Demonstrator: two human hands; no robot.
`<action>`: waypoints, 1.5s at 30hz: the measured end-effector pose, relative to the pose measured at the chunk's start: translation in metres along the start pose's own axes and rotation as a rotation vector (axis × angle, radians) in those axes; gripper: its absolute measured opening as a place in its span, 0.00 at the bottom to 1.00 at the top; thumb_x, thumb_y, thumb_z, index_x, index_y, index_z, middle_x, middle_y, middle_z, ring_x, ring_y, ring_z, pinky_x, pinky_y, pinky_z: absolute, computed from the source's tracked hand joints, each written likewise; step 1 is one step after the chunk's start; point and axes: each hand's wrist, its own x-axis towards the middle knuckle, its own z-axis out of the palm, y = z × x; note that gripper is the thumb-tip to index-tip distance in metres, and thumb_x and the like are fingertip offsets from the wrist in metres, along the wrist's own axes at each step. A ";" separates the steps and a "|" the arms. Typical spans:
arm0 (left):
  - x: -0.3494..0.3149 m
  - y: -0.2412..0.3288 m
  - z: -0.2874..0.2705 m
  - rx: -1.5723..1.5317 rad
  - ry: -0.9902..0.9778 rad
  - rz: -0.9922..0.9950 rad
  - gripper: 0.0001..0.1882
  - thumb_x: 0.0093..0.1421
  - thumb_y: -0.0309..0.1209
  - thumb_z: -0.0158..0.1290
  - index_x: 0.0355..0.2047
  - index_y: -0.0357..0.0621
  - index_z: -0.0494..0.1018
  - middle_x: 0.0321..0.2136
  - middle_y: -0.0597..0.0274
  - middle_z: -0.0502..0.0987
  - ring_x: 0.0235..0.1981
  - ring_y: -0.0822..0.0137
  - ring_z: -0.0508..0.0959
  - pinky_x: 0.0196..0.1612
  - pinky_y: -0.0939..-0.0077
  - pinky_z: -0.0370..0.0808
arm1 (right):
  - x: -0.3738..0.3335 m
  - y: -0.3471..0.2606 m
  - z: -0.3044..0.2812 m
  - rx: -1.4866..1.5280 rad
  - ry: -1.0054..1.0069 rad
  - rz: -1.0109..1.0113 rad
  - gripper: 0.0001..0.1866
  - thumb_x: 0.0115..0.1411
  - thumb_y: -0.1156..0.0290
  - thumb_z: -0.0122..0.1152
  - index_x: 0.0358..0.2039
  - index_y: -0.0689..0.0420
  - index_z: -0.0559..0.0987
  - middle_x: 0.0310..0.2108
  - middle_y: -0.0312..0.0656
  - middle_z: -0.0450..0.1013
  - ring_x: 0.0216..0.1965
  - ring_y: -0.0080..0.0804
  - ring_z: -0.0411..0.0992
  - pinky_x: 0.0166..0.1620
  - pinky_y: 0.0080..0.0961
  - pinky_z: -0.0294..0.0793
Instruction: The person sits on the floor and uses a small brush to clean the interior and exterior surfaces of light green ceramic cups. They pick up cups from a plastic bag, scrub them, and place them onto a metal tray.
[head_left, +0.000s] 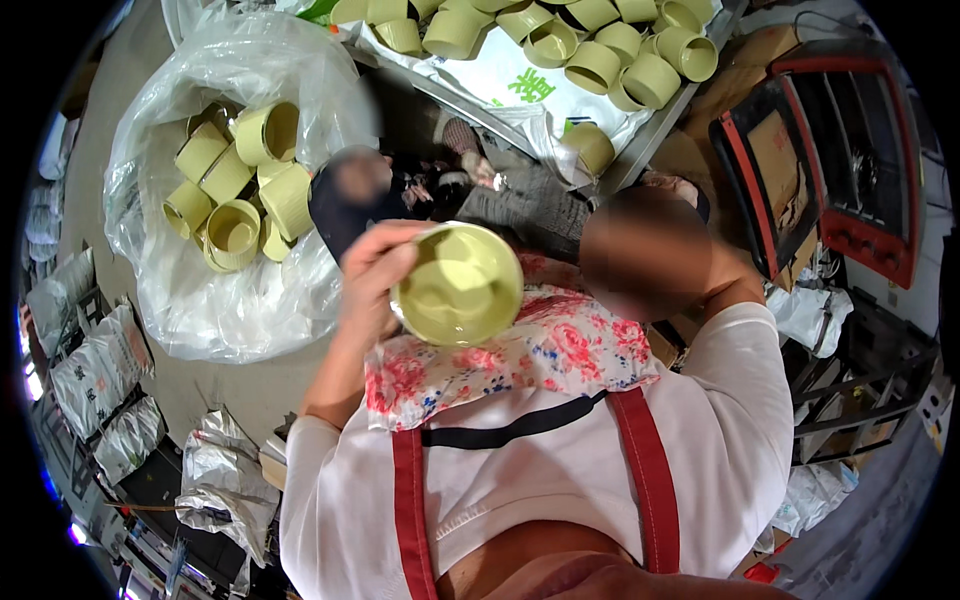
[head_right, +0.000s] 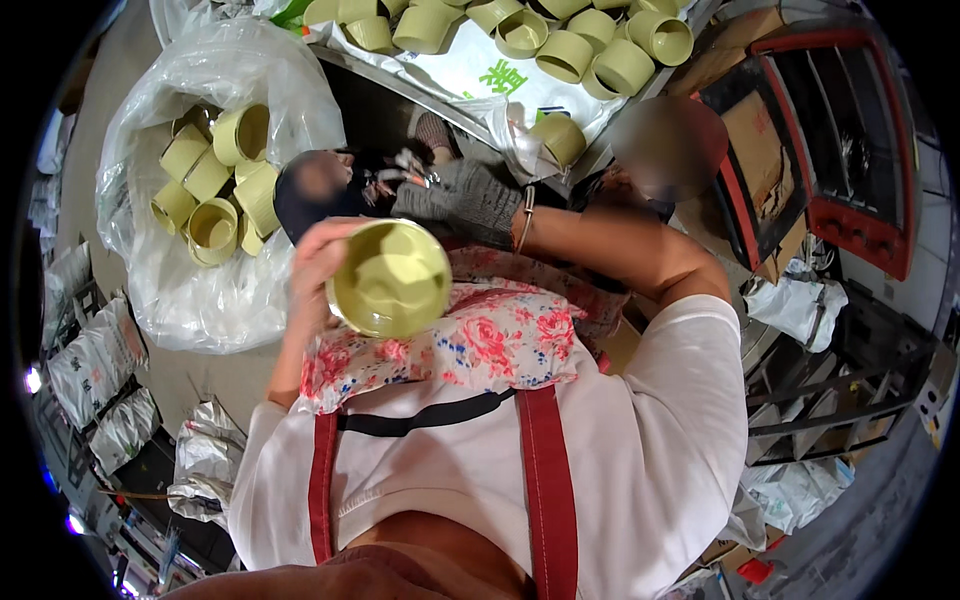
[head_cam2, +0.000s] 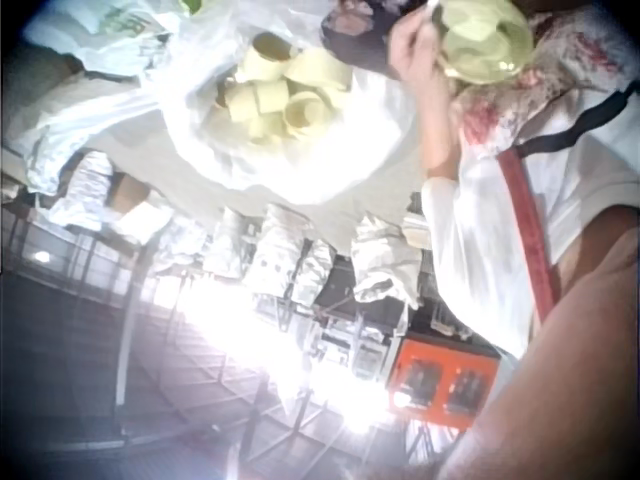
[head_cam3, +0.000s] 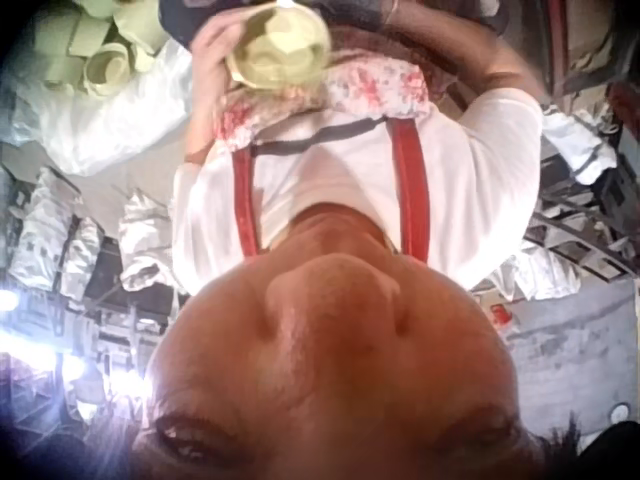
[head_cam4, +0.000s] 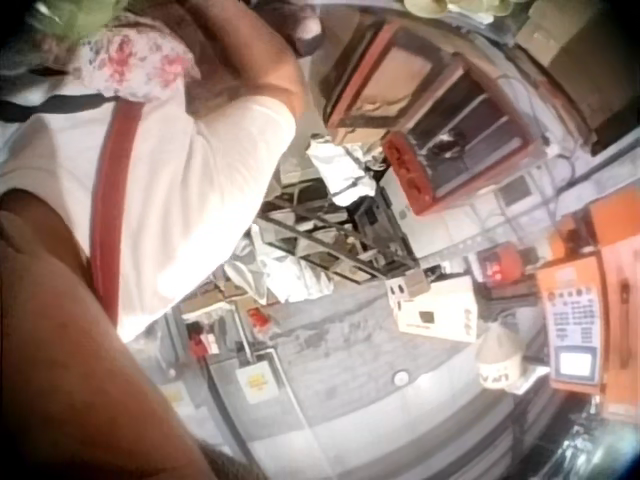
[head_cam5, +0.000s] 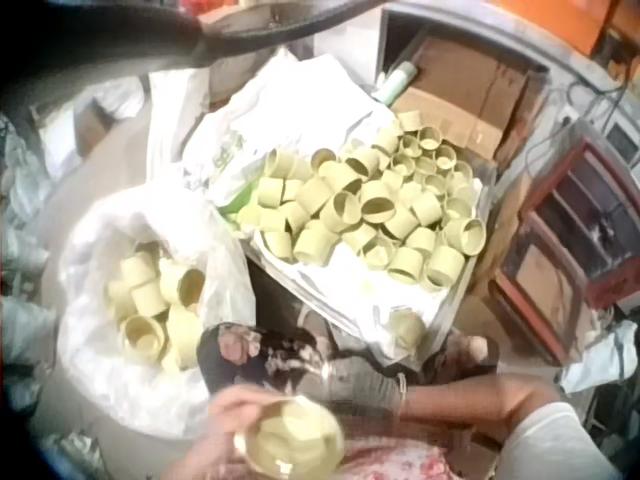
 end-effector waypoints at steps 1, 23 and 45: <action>0.000 0.007 -0.010 -0.028 0.130 0.110 0.08 0.53 0.26 0.47 0.32 0.35 0.71 0.35 0.56 0.73 0.38 0.65 0.73 0.44 0.73 0.69 | 0.003 0.018 -0.007 -0.078 0.064 -0.039 0.10 0.46 0.66 0.55 0.32 0.48 0.76 0.21 0.38 0.64 0.19 0.32 0.65 0.20 0.26 0.64; 0.073 0.034 -0.031 0.614 0.282 0.308 0.12 0.53 0.23 0.49 0.39 0.35 0.70 0.36 0.57 0.73 0.40 0.68 0.72 0.46 0.76 0.67 | -0.029 0.227 -0.090 -0.376 -0.650 0.587 0.10 0.52 0.67 0.48 0.27 0.59 0.74 0.27 0.51 0.72 0.29 0.47 0.72 0.32 0.35 0.70; 0.098 -0.048 -0.008 1.010 -0.222 0.399 0.21 0.50 0.33 0.55 0.43 0.37 0.67 0.44 0.54 0.69 0.46 0.58 0.69 0.50 0.72 0.64 | -0.003 0.195 -0.036 -0.432 -0.435 0.883 0.17 0.53 0.57 0.49 0.36 0.57 0.74 0.35 0.53 0.70 0.38 0.48 0.68 0.42 0.38 0.66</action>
